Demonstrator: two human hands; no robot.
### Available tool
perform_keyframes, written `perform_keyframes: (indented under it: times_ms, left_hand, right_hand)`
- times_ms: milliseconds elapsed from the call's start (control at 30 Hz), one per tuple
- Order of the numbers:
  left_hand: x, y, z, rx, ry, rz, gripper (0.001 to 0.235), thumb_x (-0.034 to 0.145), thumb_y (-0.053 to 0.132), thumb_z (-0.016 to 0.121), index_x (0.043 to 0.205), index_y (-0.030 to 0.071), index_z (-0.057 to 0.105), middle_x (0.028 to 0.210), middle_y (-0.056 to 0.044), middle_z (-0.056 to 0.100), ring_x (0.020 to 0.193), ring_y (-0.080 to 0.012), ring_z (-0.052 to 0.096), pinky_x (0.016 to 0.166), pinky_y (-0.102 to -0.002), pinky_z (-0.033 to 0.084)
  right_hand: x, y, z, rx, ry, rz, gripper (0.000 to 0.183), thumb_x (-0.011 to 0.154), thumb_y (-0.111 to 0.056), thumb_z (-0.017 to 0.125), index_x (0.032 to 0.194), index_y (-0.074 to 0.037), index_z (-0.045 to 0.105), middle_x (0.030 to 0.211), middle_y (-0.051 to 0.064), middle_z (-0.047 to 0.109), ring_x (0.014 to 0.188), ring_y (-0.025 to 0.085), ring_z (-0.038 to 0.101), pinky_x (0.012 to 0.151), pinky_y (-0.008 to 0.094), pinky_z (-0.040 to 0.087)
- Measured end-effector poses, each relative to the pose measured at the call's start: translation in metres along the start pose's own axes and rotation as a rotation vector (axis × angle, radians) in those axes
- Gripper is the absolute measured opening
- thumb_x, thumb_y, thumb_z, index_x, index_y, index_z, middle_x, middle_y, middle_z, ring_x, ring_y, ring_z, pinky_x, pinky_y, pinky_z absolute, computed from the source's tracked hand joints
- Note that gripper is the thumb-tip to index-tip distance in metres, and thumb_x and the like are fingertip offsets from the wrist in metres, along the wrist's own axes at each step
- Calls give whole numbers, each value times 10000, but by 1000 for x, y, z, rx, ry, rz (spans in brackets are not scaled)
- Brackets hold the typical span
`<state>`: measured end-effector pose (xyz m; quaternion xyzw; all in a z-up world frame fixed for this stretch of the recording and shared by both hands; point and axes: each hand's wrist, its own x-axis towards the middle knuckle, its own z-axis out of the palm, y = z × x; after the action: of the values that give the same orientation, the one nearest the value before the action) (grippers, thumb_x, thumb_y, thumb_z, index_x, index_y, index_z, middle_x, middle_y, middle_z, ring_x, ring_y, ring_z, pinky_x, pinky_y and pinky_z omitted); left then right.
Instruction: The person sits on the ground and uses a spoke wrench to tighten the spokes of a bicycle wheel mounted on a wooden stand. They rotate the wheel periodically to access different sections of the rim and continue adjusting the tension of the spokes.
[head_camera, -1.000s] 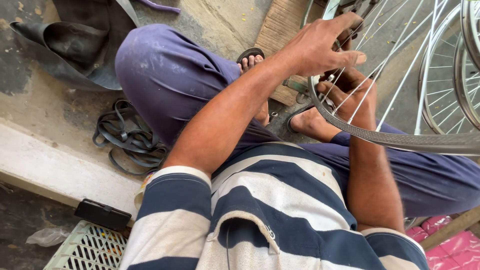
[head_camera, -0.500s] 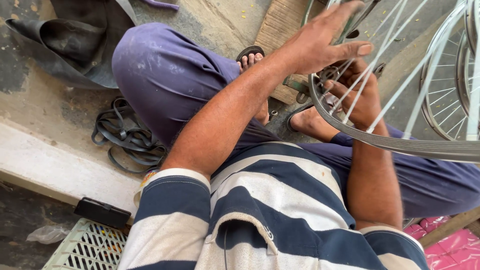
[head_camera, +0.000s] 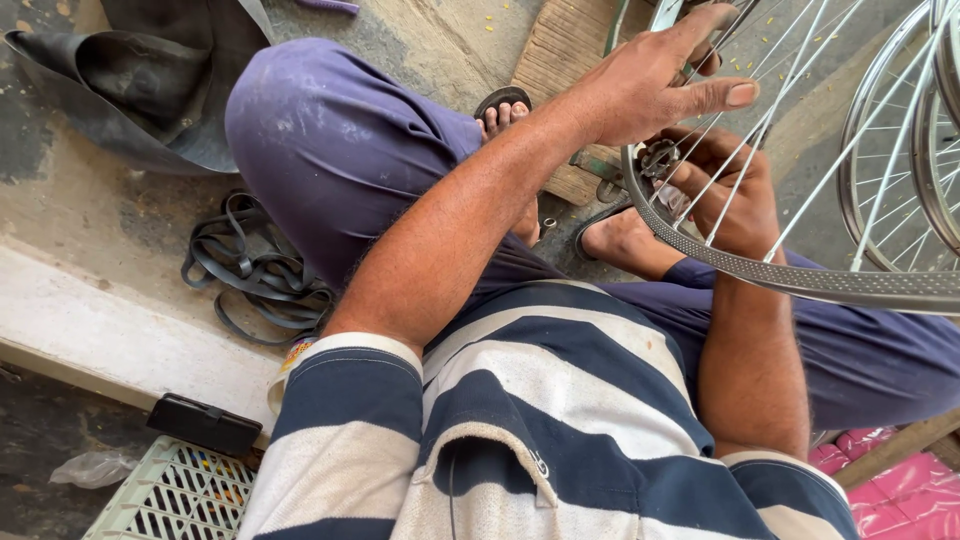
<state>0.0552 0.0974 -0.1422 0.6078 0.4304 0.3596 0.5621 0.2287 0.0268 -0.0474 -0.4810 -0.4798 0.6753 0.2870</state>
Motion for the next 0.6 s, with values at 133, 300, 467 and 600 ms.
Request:
perform_keyframes:
  times_ms: [133, 300, 467, 600]
  left_hand:
    - [0, -7, 6, 8, 4, 14, 1052, 833, 849, 574, 1590, 155, 344, 1159, -140, 781, 1094, -270, 764, 896, -439, 634]
    - [3, -17, 10, 108, 93, 151, 1024, 937, 866, 553, 1593, 108, 347, 1342, -226, 691, 1241, -382, 694, 1006, -531, 578]
    - [-3, 2, -5, 46, 7, 39, 1108, 843, 890, 544, 1559, 61, 378, 1267, -238, 708, 1170, -357, 731, 952, -494, 615]
    - [-14, 43, -18, -49, 4, -23, 1130, 759, 874, 594, 1516, 48, 444, 1092, -206, 764, 1040, -293, 798, 828, -433, 650]
  right_hand:
    - [2, 1, -1, -125, 23, 15, 332, 1019, -84, 772, 1292, 74, 669, 1146, 134, 748, 1007, 183, 722, 906, 277, 596]
    - [14, 8, 29, -600, 398, 145, 275, 947, -86, 869, 1090, 78, 701, 871, 90, 728, 735, 162, 677, 628, 263, 538]
    - [10, -15, 46, -602, 327, -65, 394, 899, -46, 861, 1222, 44, 654, 957, 138, 687, 818, 170, 671, 697, 272, 560]
    - [-8, -41, 21, 286, -72, 43, 368, 905, -67, 781, 1243, 17, 661, 1135, 155, 721, 965, 196, 733, 860, 302, 623]
